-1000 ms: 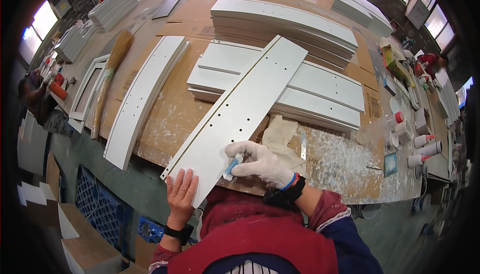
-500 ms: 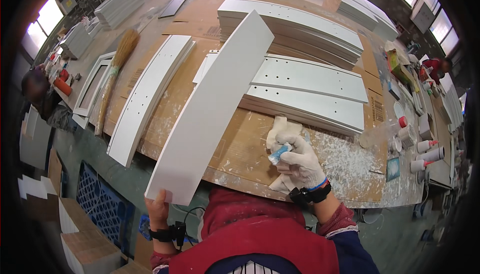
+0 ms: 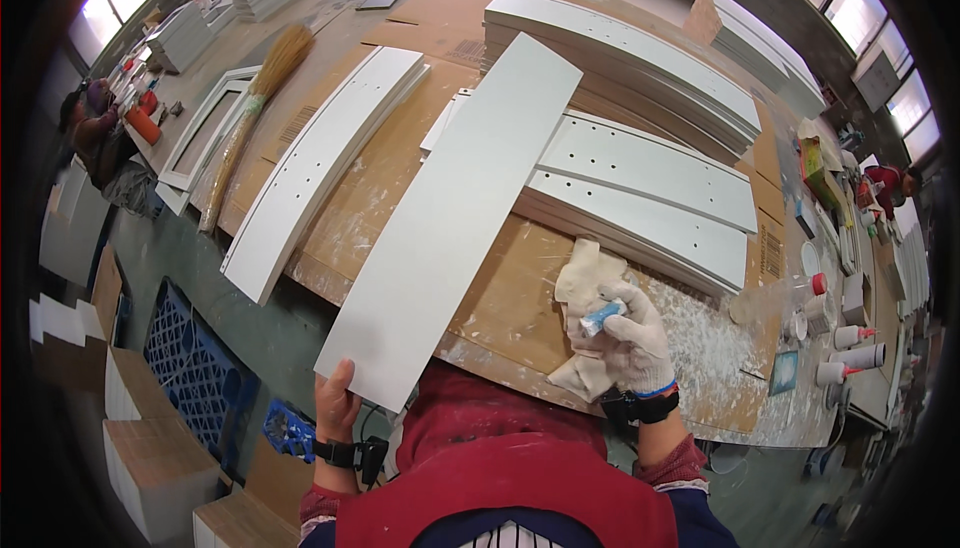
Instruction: The person wipes the surface of white rectangular panels with a cloth, then uses a small tool to scrape the edges and corners. They handle the panels one at a time, flipping them over to clean both sides before placing them back on the workbench.
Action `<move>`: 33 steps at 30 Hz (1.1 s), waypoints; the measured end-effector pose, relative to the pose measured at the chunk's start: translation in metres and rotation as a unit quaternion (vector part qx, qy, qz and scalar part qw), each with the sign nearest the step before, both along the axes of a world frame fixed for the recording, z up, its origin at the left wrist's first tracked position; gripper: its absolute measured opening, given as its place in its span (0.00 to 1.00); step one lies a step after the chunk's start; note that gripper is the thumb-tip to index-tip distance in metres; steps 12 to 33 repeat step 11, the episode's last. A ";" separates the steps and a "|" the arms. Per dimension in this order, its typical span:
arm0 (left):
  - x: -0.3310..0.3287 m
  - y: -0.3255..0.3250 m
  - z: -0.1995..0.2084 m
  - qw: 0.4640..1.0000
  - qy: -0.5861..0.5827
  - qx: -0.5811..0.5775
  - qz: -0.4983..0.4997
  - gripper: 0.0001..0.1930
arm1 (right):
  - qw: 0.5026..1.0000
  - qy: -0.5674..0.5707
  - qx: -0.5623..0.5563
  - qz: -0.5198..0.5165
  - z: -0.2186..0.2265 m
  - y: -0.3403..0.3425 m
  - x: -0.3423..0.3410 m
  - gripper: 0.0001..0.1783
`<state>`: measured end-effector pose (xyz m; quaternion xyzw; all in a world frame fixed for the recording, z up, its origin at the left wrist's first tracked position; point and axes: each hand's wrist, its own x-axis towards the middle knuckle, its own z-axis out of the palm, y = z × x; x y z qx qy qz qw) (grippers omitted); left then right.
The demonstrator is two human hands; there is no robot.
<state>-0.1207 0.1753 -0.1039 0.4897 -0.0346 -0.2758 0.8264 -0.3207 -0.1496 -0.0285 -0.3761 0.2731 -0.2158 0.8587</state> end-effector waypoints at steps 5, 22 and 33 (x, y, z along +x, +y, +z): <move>-0.001 0.002 -0.007 0.999 0.033 -0.020 -0.014 0.23 | 0.991 0.056 -0.112 -0.047 0.003 -0.031 -0.034 0.23; -0.004 0.017 -0.024 0.995 0.090 -0.041 -0.007 0.25 | 0.896 0.302 -0.308 -0.106 -0.021 -0.073 -0.102 0.27; -0.004 0.017 -0.024 0.995 0.090 -0.041 -0.007 0.25 | 0.896 0.302 -0.308 -0.106 -0.021 -0.073 -0.102 0.27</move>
